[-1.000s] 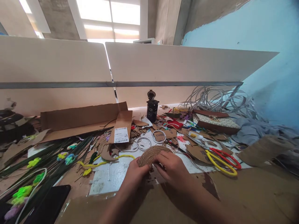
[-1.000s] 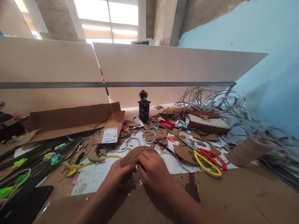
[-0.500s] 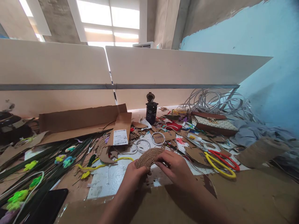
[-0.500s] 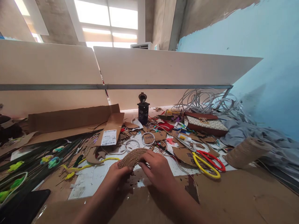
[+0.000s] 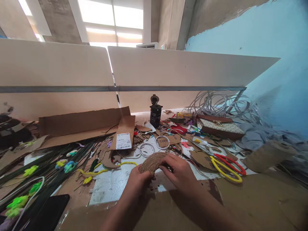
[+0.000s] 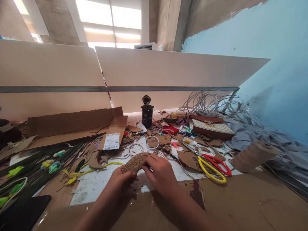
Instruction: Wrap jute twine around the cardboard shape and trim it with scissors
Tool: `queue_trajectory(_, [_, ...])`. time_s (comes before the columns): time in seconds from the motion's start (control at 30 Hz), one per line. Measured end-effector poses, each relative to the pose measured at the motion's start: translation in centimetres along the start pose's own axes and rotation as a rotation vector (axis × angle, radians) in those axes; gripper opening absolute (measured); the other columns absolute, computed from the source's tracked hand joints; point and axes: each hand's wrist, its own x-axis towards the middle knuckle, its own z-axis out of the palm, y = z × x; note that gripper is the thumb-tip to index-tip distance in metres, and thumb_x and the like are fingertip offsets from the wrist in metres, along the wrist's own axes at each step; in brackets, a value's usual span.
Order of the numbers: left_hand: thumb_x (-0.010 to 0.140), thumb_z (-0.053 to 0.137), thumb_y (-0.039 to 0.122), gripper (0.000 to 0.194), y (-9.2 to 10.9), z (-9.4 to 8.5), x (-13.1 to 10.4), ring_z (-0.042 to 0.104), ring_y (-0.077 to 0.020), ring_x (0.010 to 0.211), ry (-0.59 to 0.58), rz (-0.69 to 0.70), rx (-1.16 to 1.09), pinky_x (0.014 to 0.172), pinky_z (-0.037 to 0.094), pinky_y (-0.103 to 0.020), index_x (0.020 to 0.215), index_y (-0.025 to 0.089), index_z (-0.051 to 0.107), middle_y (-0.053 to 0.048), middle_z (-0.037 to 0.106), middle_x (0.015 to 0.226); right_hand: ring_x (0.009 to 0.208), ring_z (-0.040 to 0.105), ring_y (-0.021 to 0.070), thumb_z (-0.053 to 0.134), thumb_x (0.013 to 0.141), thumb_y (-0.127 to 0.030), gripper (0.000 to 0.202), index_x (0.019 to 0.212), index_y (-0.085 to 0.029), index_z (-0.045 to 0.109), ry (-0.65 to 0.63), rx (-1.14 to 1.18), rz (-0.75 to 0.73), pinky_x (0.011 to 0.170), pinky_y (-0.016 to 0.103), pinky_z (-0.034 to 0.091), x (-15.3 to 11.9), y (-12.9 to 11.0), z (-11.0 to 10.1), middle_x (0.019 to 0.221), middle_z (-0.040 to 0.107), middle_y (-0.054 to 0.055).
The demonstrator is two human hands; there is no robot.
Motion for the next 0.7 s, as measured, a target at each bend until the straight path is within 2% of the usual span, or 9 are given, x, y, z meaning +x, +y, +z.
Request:
queue_trajectory(0.2, [0.054,0.068,0.015,0.017,0.4,-0.1,0.2,0.045,-0.0088,0.045,0.013,0.037,0.093,0.044,0.035,-0.020,0.071,0.013,0.065,0.002,0.054,0.054,0.086,0.062,0.0213,0.062,0.092,-0.013,0.010,0.085,-0.021,0.061,0.001,0.012,0.039,0.077,0.032,0.044,0.0,-0.2,-0.1,0.091,0.067,0.003])
queue_trajectory(0.4, [0.060,0.068,0.018,0.023,0.4,0.6,-0.7,0.046,-0.0098,0.046,0.005,0.011,0.024,0.043,0.033,-0.020,0.082,0.014,0.067,0.002,0.054,0.057,0.082,0.060,0.0196,0.062,0.089,-0.012,0.013,0.080,-0.021,0.059,-0.002,0.081,0.096,0.075,0.030,0.042,0.3,-0.2,0.0,0.087,0.065,0.002])
queue_trajectory(0.53, [0.055,0.066,0.015,0.023,0.6,0.3,-0.5,0.044,-0.0087,0.046,-0.001,0.055,0.092,0.044,0.032,-0.020,0.078,0.013,0.066,0.003,0.054,0.056,0.081,0.058,0.0208,0.067,0.085,-0.015,0.013,0.077,-0.021,0.059,0.006,0.058,0.161,0.073,0.032,0.042,0.6,-0.3,-0.4,0.083,0.062,0.002])
queue_trajectory(0.6, [0.054,0.066,0.015,0.024,0.6,-0.2,0.0,0.045,-0.0091,0.046,-0.005,0.058,0.128,0.044,0.033,-0.020,0.077,0.013,0.067,0.003,0.054,0.055,0.091,0.059,0.0245,0.074,0.079,-0.017,0.012,0.082,-0.021,0.062,0.056,0.032,0.183,0.080,0.036,0.043,0.9,-0.2,-0.7,0.091,0.063,0.004])
queue_trajectory(0.7, [0.055,0.070,0.016,0.024,0.3,-1.0,0.5,0.047,-0.0103,0.047,-0.014,0.056,0.142,0.045,0.035,-0.021,0.079,0.014,0.067,0.002,0.056,0.055,0.113,0.055,0.0311,0.081,0.068,-0.022,0.041,0.106,-0.022,0.066,0.127,0.105,0.232,0.096,0.043,0.042,1.3,0.4,-0.9,0.115,0.062,0.009])
